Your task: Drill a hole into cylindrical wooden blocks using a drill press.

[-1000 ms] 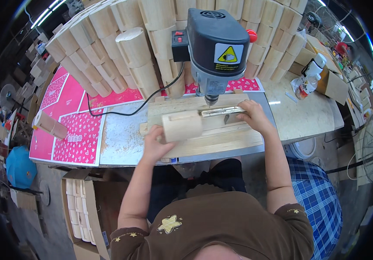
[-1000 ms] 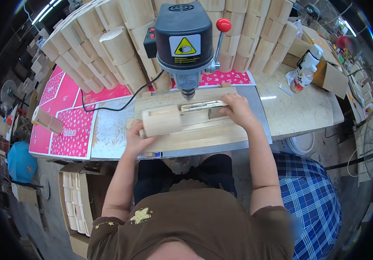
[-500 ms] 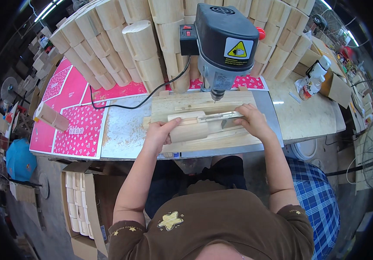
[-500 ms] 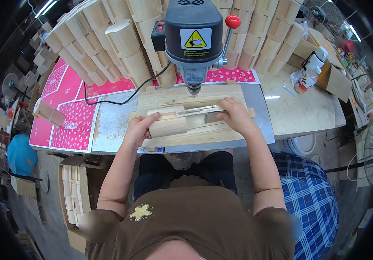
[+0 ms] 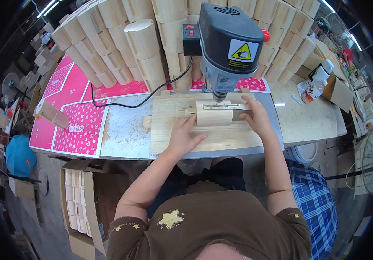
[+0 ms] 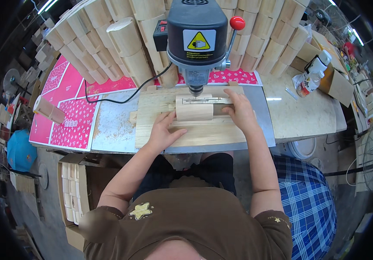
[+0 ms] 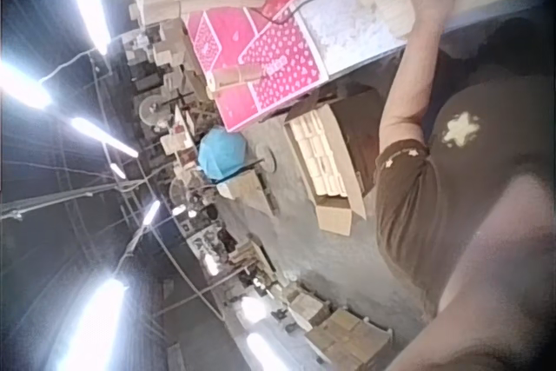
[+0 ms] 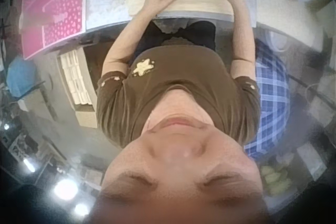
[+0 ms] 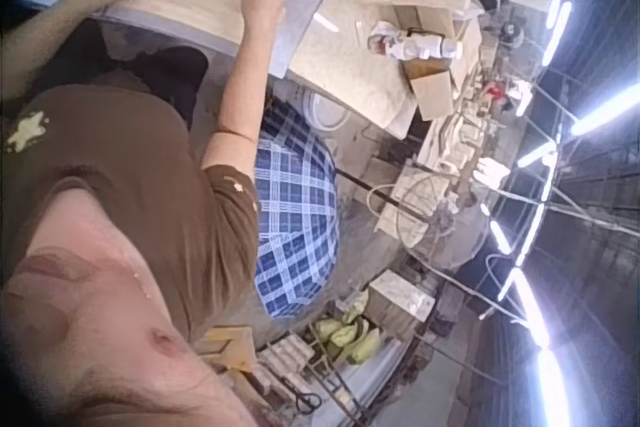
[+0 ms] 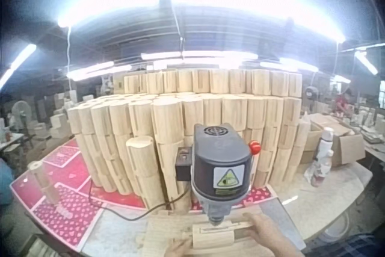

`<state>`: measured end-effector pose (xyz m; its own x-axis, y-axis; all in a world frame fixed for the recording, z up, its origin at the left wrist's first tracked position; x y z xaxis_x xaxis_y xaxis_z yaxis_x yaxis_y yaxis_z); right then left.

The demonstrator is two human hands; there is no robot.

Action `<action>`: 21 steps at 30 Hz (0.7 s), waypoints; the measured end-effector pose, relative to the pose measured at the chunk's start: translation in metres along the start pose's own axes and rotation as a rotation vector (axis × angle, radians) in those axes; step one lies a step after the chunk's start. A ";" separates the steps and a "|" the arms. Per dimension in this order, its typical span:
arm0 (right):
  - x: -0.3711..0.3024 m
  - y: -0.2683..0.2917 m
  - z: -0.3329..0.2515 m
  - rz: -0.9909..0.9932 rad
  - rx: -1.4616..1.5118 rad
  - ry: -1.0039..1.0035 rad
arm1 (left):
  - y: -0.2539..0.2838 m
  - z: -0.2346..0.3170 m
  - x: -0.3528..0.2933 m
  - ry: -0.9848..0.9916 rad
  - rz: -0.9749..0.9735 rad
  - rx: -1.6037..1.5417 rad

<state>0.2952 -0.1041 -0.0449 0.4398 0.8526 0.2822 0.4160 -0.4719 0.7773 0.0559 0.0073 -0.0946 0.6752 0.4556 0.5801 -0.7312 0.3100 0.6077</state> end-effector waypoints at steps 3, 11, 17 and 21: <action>0.006 -0.008 -0.005 -0.016 -0.011 -0.016 | -0.006 -0.013 0.002 0.070 -0.025 0.132; 0.009 -0.010 -0.014 0.015 0.395 -0.003 | -0.005 -0.040 -0.006 0.146 -0.058 0.127; 0.094 0.085 -0.064 0.454 0.627 0.215 | -0.003 -0.036 -0.001 0.099 -0.033 0.078; 0.122 0.105 -0.096 0.295 0.206 0.151 | -0.005 -0.037 0.000 0.064 -0.018 0.059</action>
<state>0.3168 -0.0282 0.1252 0.4482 0.6901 0.5682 0.4471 -0.7235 0.5260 0.0561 0.0360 -0.1180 0.6792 0.5031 0.5344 -0.7108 0.2693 0.6498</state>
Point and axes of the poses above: each hand's wrist, its own x-axis towards the middle knuckle, its own y-axis out of the back of the hand, z = x × y, the point moved 2 cm from there along x, towards the middle knuckle, and after that the axes turned 8 degrees about -y, right-handed, at the moved point
